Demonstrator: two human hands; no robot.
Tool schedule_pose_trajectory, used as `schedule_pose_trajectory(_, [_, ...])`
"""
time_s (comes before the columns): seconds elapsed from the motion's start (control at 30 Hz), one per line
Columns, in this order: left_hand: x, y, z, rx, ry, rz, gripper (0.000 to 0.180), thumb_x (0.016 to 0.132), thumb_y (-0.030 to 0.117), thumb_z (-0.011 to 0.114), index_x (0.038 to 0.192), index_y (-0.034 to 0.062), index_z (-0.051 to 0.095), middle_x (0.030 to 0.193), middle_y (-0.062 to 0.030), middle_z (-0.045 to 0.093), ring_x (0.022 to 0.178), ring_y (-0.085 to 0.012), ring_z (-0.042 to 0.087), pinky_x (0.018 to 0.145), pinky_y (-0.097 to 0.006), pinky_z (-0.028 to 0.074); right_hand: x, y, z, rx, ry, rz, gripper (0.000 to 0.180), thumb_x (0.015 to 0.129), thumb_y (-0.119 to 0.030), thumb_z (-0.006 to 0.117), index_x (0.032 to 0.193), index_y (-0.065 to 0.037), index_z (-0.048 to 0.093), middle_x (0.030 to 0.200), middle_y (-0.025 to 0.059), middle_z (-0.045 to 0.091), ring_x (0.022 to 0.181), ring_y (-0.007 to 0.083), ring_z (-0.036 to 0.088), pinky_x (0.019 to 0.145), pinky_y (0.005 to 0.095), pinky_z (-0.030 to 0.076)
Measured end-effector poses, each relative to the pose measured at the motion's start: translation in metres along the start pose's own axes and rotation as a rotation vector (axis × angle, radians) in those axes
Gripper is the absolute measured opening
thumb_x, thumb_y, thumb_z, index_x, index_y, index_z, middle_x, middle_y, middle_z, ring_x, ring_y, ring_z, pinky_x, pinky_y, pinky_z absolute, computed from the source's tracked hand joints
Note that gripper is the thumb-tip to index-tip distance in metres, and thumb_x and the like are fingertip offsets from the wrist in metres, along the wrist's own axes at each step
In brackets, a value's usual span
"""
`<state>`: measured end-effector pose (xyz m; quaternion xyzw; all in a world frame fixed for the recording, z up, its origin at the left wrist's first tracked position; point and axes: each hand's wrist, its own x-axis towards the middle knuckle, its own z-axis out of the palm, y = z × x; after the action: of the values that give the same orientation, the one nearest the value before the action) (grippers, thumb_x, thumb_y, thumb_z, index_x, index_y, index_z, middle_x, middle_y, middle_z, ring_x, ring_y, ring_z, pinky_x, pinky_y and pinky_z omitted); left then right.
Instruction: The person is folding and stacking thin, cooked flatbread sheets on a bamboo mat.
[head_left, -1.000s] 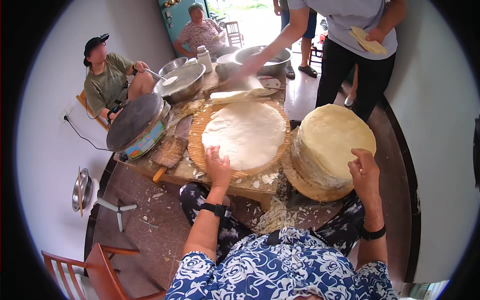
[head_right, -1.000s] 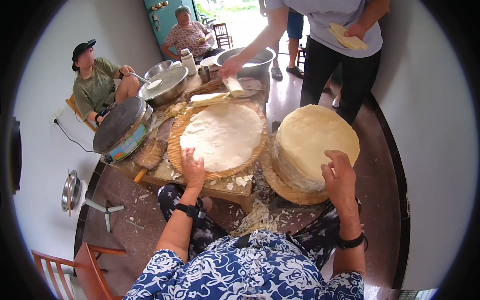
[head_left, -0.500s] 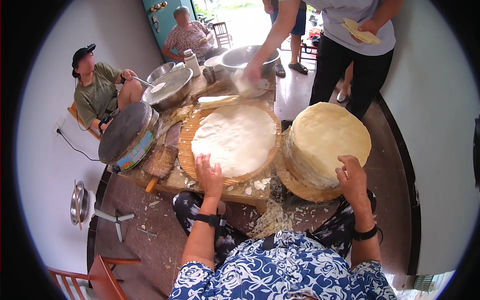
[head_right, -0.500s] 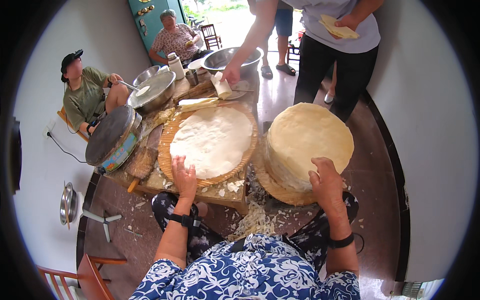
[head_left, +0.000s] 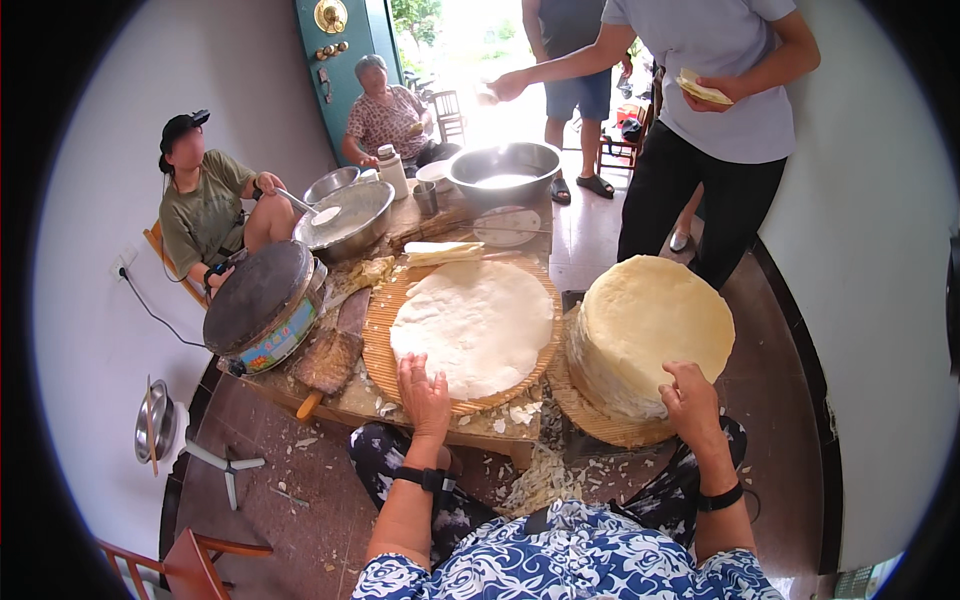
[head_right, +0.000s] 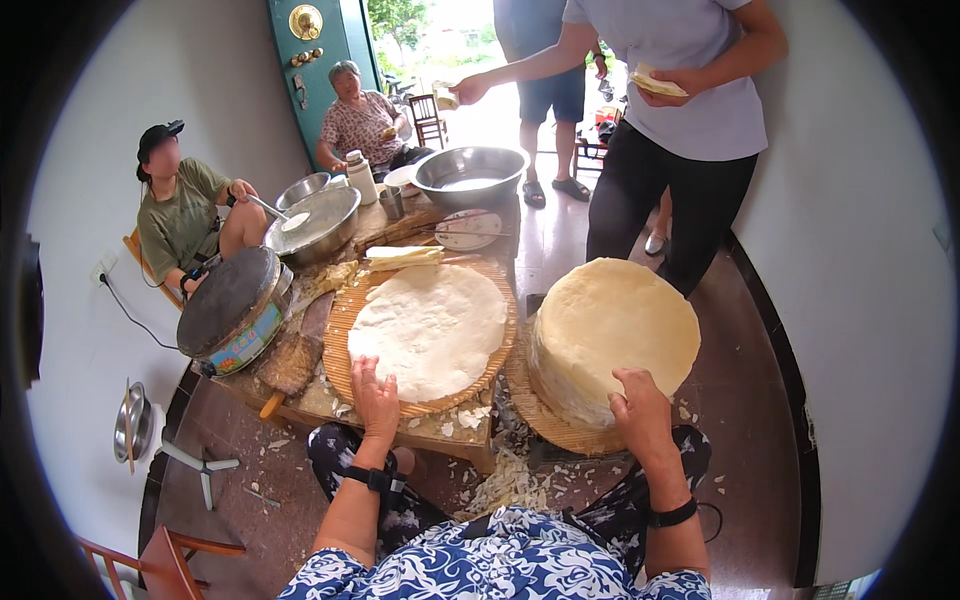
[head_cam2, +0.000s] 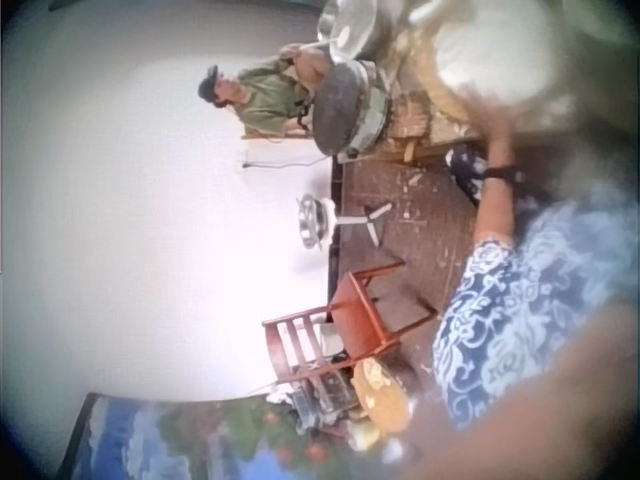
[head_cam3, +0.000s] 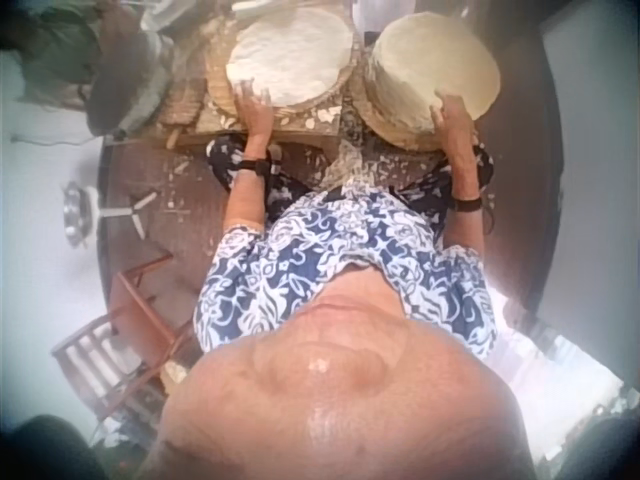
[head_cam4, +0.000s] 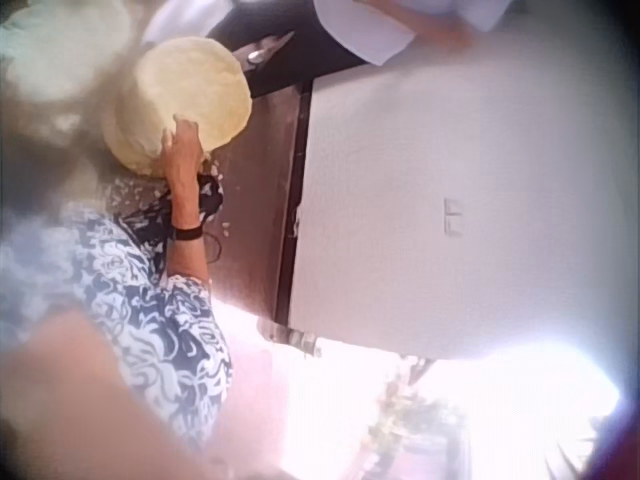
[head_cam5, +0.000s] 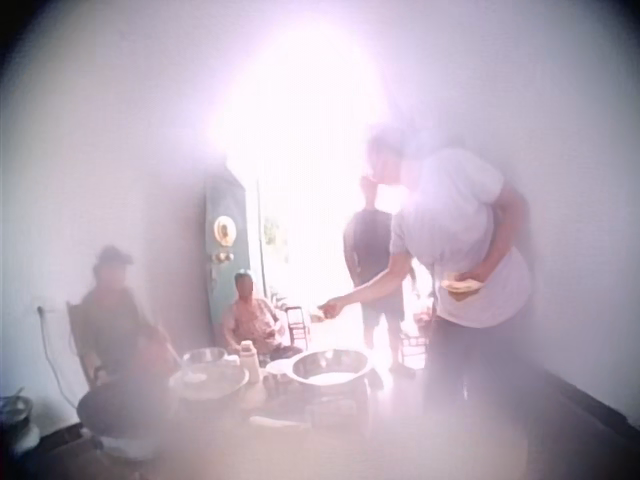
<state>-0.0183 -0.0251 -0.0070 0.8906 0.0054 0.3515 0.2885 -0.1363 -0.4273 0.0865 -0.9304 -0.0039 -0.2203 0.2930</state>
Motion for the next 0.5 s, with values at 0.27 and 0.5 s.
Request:
schedule_pose_trajectory(0.27, [0.001, -0.001, 0.002, -0.014, 0.014, 0.008, 0.044, 0.081, 0.014, 0.067, 0.122, 0.0029, 0.055, 0.133, -0.0197, 0.046, 0.128, -0.0374, 0.040, 0.109, -0.045, 0.032, -0.002, 0.004, 0.006, -0.003, -0.070, 0.023, 0.036, 0.080, -0.010, 0.064, 0.115, -0.003, 0.060, 0.114, 0.0185, 0.061, 0.105, 0.0363, 0.060, 0.089, 0.0413, 0.049])
schedule_pose_trajectory(0.5, [0.000, -0.002, 0.005, -0.022, 0.033, 0.014, 0.045, 0.081, 0.015, 0.067, 0.122, 0.0033, 0.056, 0.133, -0.0203, 0.047, 0.129, -0.0385, 0.040, 0.109, -0.046, 0.031, -0.003, 0.015, 0.017, -0.070, -0.005, -0.085, 0.036, 0.077, -0.005, 0.066, 0.112, -0.002, 0.061, 0.103, 0.0158, 0.063, 0.076, 0.0271, 0.063, 0.072, 0.0369, 0.051])
